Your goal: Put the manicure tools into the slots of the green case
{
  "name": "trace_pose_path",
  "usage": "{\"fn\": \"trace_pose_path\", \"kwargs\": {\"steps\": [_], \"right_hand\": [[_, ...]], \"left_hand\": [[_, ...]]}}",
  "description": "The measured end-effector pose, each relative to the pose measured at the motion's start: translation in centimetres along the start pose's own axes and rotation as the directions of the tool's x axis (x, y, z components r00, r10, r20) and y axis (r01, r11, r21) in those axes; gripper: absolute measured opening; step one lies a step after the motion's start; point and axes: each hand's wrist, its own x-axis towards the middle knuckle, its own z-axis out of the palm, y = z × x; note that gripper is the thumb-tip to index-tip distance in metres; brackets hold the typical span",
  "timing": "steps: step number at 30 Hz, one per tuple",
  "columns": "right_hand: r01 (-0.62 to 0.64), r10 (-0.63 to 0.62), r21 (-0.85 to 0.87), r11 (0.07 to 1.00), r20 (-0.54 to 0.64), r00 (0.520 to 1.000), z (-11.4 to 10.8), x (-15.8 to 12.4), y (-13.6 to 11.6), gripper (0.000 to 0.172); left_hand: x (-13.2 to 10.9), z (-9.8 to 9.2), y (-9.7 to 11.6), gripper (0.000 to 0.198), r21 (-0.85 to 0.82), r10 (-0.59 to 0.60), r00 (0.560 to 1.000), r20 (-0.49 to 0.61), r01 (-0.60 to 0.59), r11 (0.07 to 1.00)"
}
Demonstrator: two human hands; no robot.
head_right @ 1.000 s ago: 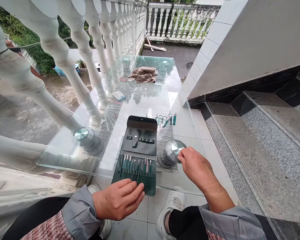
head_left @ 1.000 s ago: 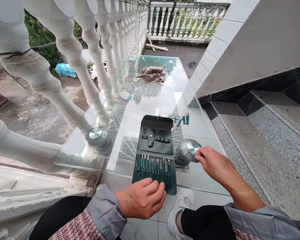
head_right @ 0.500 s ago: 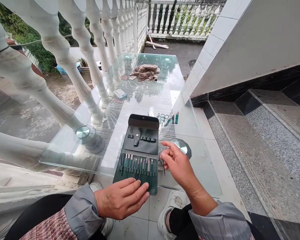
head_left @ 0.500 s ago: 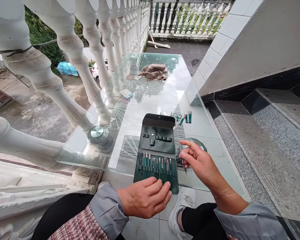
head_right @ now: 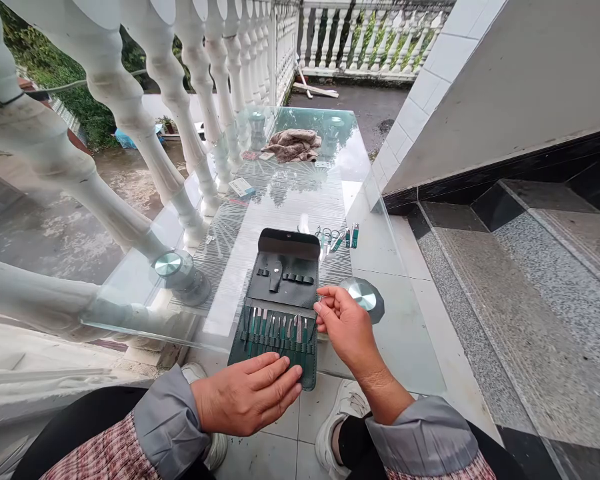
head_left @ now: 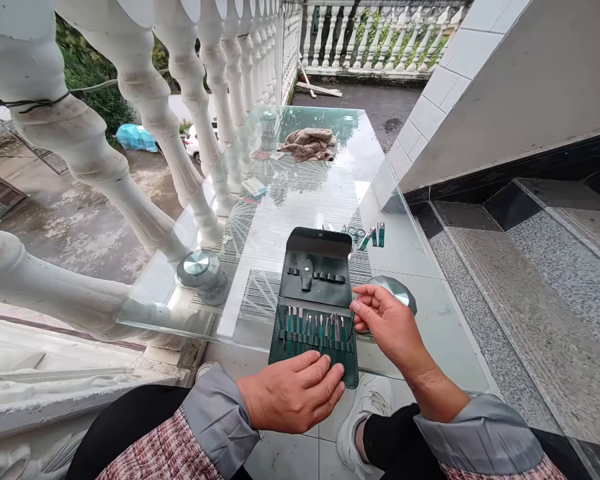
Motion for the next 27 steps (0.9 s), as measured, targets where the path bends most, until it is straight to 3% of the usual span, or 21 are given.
{"fn": "trace_pose_path", "kwargs": {"steps": [7, 14, 19, 22, 27], "right_hand": [[-0.054, 0.067, -0.124, 0.991, 0.102, 0.992, -0.3, 0.3, -0.6, 0.04], [-0.081, 0.095, -0.094, 0.992, 0.148, 0.984, 0.0, 1.1, -1.0, 0.048], [-0.018, 0.083, -0.234, 0.972, 0.272, 0.959, -0.3, 1.1, -1.2, 0.042], [0.024, 0.06, -0.288, 0.957, 0.281, 0.958, -1.1, 0.8, -1.3, 0.035], [-0.051, 0.088, -0.15, 0.987, 0.251, 0.964, -2.2, 0.8, -1.5, 0.036]], "left_hand": [[-0.1, 0.1, 0.0, 0.028, -0.005, 0.004, 1.0, 0.004, -0.004, 1.0], [-0.1, 0.1, 0.2, 0.028, -0.009, -0.009, 1.0, 0.005, 0.009, 1.0], [-0.1, 0.2, 0.4, 0.028, -0.026, -0.027, 0.999, -0.019, 0.027, 0.999], [0.0, 0.4, 0.4, 0.028, -0.028, -0.039, 0.999, -0.017, 0.038, 0.999], [0.1, 0.4, 0.4, 0.027, -0.023, -0.069, 0.998, -0.01, 0.069, 0.997]]}}
